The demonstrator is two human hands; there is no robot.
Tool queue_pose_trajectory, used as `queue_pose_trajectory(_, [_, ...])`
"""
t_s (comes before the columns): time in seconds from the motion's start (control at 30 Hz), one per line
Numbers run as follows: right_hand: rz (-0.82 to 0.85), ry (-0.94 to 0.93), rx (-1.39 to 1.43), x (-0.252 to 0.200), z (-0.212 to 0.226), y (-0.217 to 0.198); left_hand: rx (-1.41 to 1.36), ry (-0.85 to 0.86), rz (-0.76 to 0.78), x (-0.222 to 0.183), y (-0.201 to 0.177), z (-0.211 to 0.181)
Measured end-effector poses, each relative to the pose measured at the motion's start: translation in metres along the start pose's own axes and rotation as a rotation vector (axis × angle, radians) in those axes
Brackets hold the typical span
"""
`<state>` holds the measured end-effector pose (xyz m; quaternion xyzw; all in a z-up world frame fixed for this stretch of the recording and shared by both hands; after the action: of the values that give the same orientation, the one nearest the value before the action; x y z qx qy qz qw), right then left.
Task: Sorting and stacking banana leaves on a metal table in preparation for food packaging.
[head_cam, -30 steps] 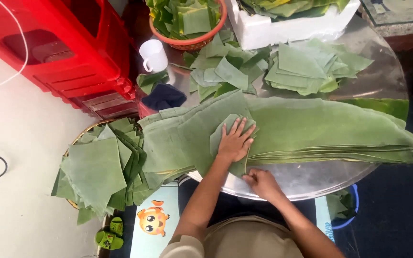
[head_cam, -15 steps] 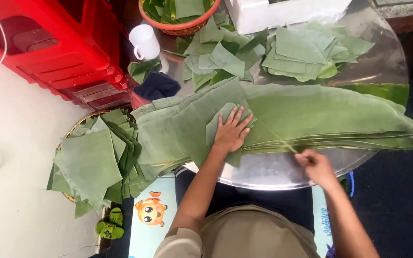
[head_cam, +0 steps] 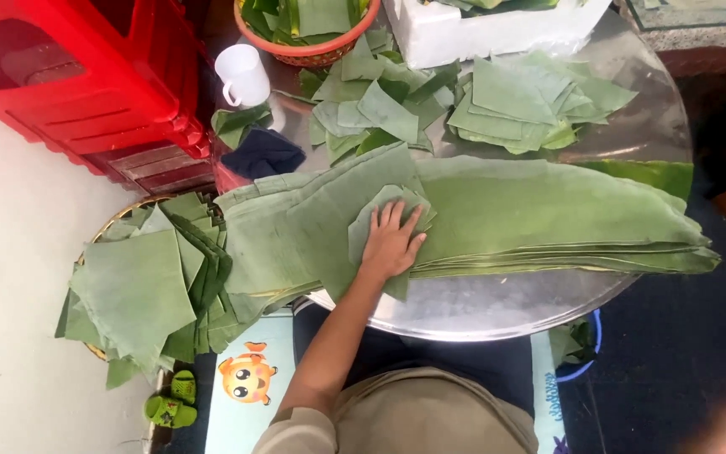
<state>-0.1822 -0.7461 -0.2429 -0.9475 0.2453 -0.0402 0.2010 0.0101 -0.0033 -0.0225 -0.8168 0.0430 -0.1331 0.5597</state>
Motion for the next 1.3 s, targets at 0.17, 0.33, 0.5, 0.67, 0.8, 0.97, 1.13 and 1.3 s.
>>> queue_pose_trajectory(0.17, [-0.135,-0.134,1.587,-0.046,0.024,-0.474,0.007,0.034,-0.06,0.0,0.014,0.008])
queue_pose_trajectory(0.33, [-0.464,-0.709,1.649,-0.032,0.06,-0.701,-0.039,0.043,-0.082,-0.005,0.012,0.004])
queue_pose_trajectory(0.5, [-0.333,-0.798,1.284,-0.027,0.052,-0.759,-0.081,0.096,-0.264,-0.008,0.002,0.0])
queue_pose_trajectory(0.67, [-0.19,-0.896,1.408,-0.029,0.075,-0.742,-0.084,0.131,-0.375,-0.008,0.021,0.009])
queue_pose_trajectory(0.8, [-0.173,-0.968,1.491,-0.033,0.069,-0.748,-0.059,0.163,-0.424,-0.01,0.021,0.01])
queue_pose_trajectory(0.97, [-0.197,-1.004,1.465,-0.02,0.08,-0.755,-0.054,0.154,-0.416,-0.011,0.02,0.01])
queue_pose_trajectory(1.13, [-0.417,-0.941,1.219,-0.048,0.042,-0.767,-0.047,0.099,-0.324,-0.008,0.016,0.008])
queue_pose_trajectory(1.3, [-0.587,-0.769,1.125,-0.031,0.086,-0.743,-0.04,0.045,-0.224,-0.007,0.022,0.012])
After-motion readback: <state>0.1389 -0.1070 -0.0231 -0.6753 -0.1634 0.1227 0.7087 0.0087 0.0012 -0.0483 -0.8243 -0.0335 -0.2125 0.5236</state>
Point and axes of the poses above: each hand's wrist, its own x-axis towards the middle knuckle, its own y-axis out of the palm, z = x × y, the point moved 2 cm from there along x, towards the middle knuckle, and after that the axes turned 6 degrees about -z, right-handed, at the moved point
